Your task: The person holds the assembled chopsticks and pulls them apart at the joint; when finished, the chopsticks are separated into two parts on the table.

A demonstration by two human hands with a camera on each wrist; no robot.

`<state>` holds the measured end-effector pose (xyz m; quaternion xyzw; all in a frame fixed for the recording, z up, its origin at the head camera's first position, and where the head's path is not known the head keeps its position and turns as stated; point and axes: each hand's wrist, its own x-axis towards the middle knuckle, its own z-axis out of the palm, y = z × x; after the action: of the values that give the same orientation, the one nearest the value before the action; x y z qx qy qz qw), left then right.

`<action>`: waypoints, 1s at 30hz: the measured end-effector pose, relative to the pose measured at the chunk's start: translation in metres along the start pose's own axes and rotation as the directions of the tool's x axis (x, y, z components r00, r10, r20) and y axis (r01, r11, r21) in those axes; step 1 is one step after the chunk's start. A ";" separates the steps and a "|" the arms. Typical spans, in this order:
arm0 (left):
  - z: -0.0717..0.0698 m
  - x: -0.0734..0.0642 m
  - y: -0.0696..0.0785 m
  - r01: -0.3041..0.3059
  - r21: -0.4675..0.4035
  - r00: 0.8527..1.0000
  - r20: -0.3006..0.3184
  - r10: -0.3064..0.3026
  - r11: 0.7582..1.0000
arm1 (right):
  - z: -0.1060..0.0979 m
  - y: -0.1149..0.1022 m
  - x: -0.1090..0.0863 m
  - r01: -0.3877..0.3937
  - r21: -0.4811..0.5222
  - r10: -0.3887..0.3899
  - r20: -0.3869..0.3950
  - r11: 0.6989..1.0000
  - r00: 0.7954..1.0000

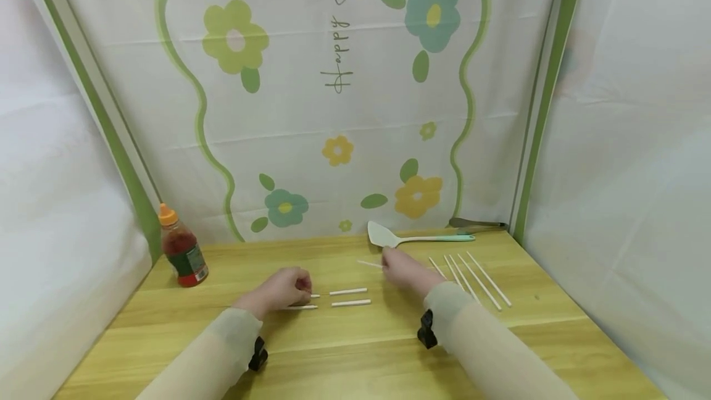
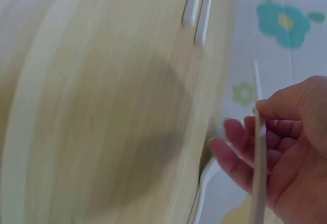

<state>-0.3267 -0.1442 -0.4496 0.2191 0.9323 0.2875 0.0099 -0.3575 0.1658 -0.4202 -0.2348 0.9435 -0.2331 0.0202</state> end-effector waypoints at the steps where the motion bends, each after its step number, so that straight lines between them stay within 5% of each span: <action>1: 0.000 0.000 0.005 -0.012 0.011 1.000 -0.024 0.013 1.000 | 0.004 -0.008 0.001 0.034 0.019 -0.034 0.004 0.999 0.999; 5: 0.000 0.001 0.032 -0.106 0.099 0.986 -0.118 0.117 0.989 | 0.020 -0.033 0.001 0.123 0.084 -0.126 0.033 0.989 0.991; 8: 0.002 0.002 0.050 -0.174 0.205 0.975 -0.101 0.198 0.963 | 0.030 -0.049 0.002 0.169 0.135 -0.177 0.051 0.976 0.983; 12: 0.006 -0.002 0.065 -0.246 0.225 0.964 -0.045 0.263 0.943 | 0.038 -0.067 0.000 0.235 0.236 -0.252 0.044 0.943 0.967; 21: 0.003 -0.011 0.066 -0.258 0.141 0.966 0.018 0.258 0.956 | 0.040 -0.076 -0.007 0.171 0.436 -0.228 0.081 0.883 0.970; 30: 0.001 -0.016 0.055 -0.298 0.097 0.954 0.013 0.298 0.950 | 0.040 -0.076 -0.006 0.214 0.326 -0.258 0.099 0.921 0.961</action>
<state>-0.2894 -0.1093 -0.4226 0.3574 0.9015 0.2398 -0.0454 -0.3133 0.0924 -0.4224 -0.3565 0.8557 -0.3630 0.0947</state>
